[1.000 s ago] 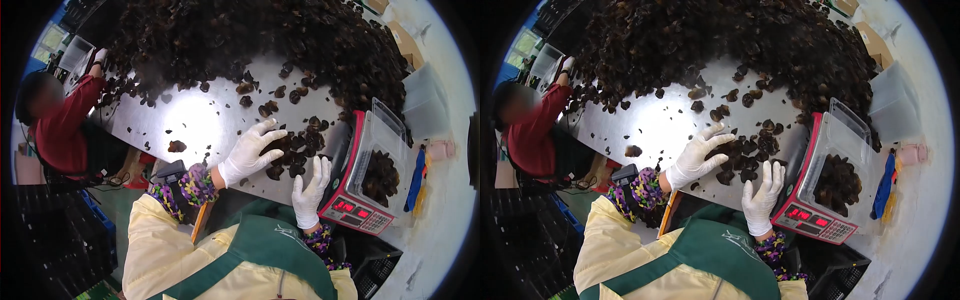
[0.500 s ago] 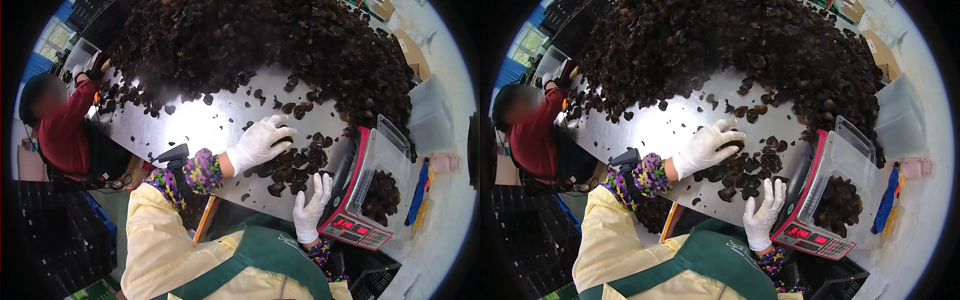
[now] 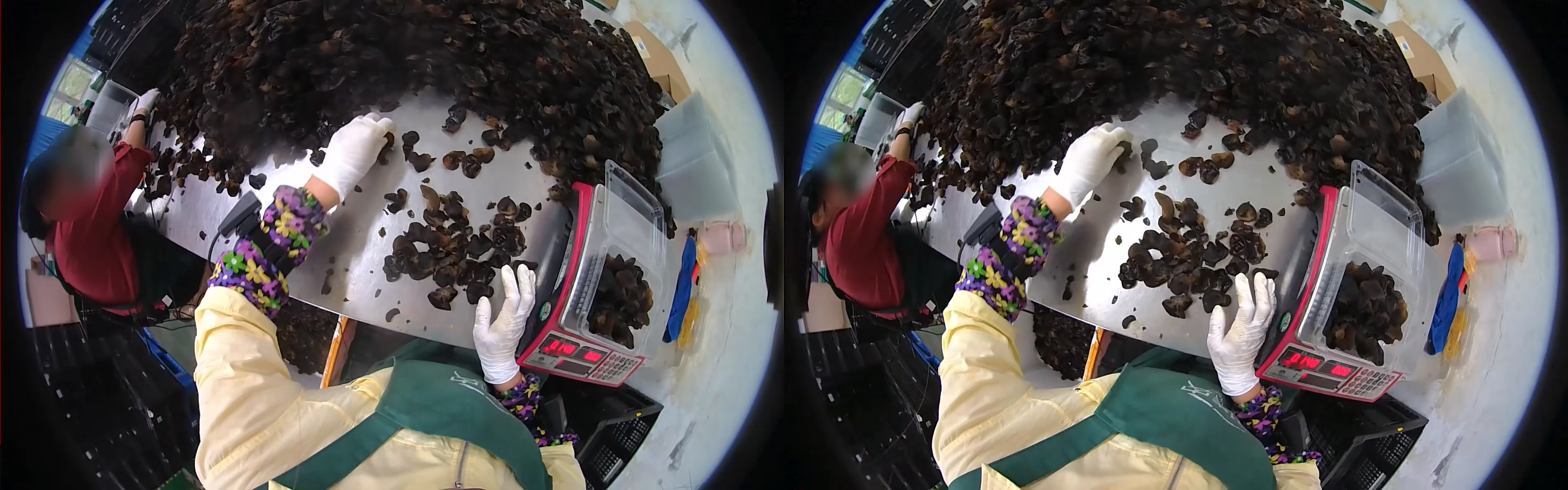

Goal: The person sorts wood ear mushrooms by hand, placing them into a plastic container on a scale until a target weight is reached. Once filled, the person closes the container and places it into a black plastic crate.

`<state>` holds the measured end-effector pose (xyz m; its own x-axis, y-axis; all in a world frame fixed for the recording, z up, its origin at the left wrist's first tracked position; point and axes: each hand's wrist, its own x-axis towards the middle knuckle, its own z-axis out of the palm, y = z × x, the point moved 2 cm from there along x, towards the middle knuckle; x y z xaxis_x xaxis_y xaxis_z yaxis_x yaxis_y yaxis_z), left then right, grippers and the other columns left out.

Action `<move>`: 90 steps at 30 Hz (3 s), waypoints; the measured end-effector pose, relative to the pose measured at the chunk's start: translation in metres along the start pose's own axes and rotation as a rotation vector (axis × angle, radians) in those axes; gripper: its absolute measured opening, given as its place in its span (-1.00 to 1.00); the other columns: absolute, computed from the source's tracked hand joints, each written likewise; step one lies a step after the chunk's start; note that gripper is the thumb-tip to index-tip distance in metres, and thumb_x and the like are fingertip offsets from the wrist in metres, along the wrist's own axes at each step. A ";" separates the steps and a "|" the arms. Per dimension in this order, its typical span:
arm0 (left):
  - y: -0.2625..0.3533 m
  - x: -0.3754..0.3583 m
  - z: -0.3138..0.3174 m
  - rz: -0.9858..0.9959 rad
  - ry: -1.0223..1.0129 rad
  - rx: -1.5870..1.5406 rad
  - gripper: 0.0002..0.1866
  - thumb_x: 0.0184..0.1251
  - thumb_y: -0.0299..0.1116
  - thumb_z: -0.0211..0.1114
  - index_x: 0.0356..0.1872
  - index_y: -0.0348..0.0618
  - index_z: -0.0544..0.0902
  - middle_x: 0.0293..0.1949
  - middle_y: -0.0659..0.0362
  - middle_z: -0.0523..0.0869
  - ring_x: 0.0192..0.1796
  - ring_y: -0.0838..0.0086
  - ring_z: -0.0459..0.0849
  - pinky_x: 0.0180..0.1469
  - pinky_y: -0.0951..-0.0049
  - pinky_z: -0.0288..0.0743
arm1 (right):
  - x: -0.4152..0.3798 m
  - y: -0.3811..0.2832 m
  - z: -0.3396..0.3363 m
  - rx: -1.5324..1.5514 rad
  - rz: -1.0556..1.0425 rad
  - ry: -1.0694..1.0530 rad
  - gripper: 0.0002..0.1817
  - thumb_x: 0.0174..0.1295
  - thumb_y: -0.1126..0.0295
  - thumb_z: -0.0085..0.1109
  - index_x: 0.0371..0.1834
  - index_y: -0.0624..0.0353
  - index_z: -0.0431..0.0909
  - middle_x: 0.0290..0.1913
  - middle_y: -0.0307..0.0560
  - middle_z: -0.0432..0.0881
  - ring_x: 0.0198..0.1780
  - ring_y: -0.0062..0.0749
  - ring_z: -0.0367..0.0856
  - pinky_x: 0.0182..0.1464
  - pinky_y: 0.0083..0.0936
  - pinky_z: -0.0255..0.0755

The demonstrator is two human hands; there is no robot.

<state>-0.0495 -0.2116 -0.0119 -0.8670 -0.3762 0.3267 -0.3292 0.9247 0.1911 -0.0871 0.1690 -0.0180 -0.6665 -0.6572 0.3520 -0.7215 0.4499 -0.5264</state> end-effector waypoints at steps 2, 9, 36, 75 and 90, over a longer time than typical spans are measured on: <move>0.000 -0.014 -0.004 -0.147 0.061 -0.629 -0.74 0.42 -0.47 0.26 0.09 -0.05 0.67 -0.11 0.15 0.75 -0.10 0.43 0.72 -0.14 0.42 0.60 | 0.000 0.001 -0.001 -0.002 0.002 -0.007 -0.29 0.18 0.45 0.28 0.47 0.19 0.36 0.50 0.17 0.23 0.57 0.18 0.10 0.59 0.02 0.01; 0.006 -0.064 -0.048 -0.952 0.097 -2.055 -0.51 0.58 -0.04 0.12 0.34 -0.11 0.49 0.00 0.13 0.63 -0.11 0.40 0.62 -0.03 0.27 0.63 | 0.000 0.001 -0.001 -0.027 -0.020 -0.017 -0.28 0.18 0.45 0.29 0.47 0.18 0.35 0.50 0.17 0.24 0.56 0.19 0.11 0.59 0.03 0.01; 0.025 -0.046 -0.024 -0.438 -0.143 -0.996 -0.60 0.33 -0.66 0.09 0.12 -0.20 0.71 -0.06 0.19 0.78 0.02 0.54 0.68 0.18 0.49 0.52 | -0.002 0.005 -0.003 -0.037 -0.024 -0.041 -0.33 0.19 0.40 0.27 0.44 0.11 0.41 0.51 0.14 0.25 0.56 0.14 0.14 0.58 0.07 -0.03; -0.017 -0.101 -0.037 -0.809 0.102 -2.056 -0.58 0.44 -0.08 0.24 0.09 -0.21 0.59 -0.06 0.03 0.72 -0.11 0.27 0.69 -0.22 0.35 0.51 | -0.002 0.007 -0.004 -0.025 -0.056 -0.012 -0.42 0.20 0.42 0.25 0.36 0.12 0.50 0.47 0.13 0.32 0.52 0.15 0.20 0.56 0.03 0.05; 0.022 -0.052 -0.043 -0.695 0.013 -2.334 -0.61 0.42 -0.26 0.17 0.20 -0.11 0.65 0.05 -0.01 0.75 -0.04 0.20 0.72 -0.09 0.27 0.58 | -0.002 0.008 -0.006 -0.021 -0.051 -0.011 -0.49 0.19 0.44 0.25 0.28 0.10 0.56 0.46 0.11 0.31 0.51 0.13 0.20 0.55 0.03 0.07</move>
<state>0.0039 -0.1742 0.0149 -0.8577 -0.4739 -0.1995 0.3314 -0.8061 0.4903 -0.0923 0.1772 -0.0183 -0.6270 -0.6862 0.3688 -0.7581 0.4285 -0.4917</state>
